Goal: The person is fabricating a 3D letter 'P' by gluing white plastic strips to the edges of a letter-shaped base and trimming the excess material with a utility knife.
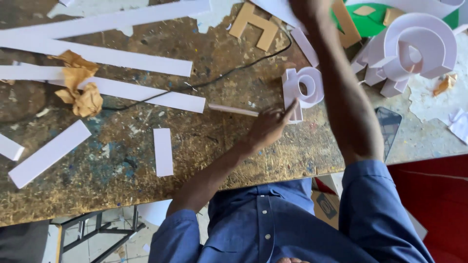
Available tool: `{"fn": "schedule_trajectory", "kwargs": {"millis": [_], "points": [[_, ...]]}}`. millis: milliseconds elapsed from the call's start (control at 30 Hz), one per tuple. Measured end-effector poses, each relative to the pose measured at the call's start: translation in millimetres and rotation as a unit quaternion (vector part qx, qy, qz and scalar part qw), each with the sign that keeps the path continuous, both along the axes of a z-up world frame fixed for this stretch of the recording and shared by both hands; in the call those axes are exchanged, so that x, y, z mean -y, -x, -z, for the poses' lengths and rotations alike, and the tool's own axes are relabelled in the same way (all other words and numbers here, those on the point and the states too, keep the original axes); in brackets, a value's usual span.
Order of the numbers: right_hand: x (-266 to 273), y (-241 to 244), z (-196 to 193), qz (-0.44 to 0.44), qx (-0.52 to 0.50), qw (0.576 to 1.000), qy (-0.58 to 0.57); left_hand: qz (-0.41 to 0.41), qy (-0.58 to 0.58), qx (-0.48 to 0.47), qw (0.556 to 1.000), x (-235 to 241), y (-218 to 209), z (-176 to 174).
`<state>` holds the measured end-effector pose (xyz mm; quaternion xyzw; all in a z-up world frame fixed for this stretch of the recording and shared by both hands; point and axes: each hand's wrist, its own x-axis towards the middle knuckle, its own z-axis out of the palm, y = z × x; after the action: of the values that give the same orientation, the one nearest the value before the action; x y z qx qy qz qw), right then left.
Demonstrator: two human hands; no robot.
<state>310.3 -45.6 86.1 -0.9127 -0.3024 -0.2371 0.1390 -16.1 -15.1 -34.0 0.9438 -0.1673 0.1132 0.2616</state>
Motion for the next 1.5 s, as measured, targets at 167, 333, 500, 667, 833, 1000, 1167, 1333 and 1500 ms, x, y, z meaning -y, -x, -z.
{"fn": "schedule_trajectory", "kwargs": {"millis": [167, 333, 500, 667, 833, 1000, 1167, 1333, 1500], "points": [[-82, 101, -2, -0.328, -0.083, 0.940, 0.029, 0.061, -0.054, 0.033, 0.996, 8, -3, -15], [-14, 161, 0, -0.333, -0.177, 0.921, 0.096, 0.069, -0.069, 0.000, 0.995, 7, -1, -20], [130, 221, 6, -0.118, -0.108, 0.981, -0.110, 0.101, -0.073, -0.019, 0.992, 17, -15, -16], [193, 243, 24, -0.039, -0.214, 0.971, -0.095, 0.142, -0.117, 0.104, 0.977, 55, -24, -2], [198, 225, 28, -0.214, -0.258, 0.935, -0.112, 0.157, -0.129, 0.068, 0.977, 29, -7, -31], [171, 216, 30, -0.358, -0.277, 0.884, -0.118, 0.122, -0.108, 0.007, 0.987, -19, 8, -17], [156, 218, 33, -0.399, -0.250, 0.873, -0.127, 0.079, -0.154, 0.028, 0.985, -33, 11, -24], [181, 241, 24, -0.317, -0.271, 0.890, -0.186, 0.107, -0.165, 0.040, 0.980, -37, 4, -18], [200, 259, 45, -0.303, -0.360, 0.866, -0.170, 0.138, -0.156, 0.056, 0.976, -42, -7, -3]]}}
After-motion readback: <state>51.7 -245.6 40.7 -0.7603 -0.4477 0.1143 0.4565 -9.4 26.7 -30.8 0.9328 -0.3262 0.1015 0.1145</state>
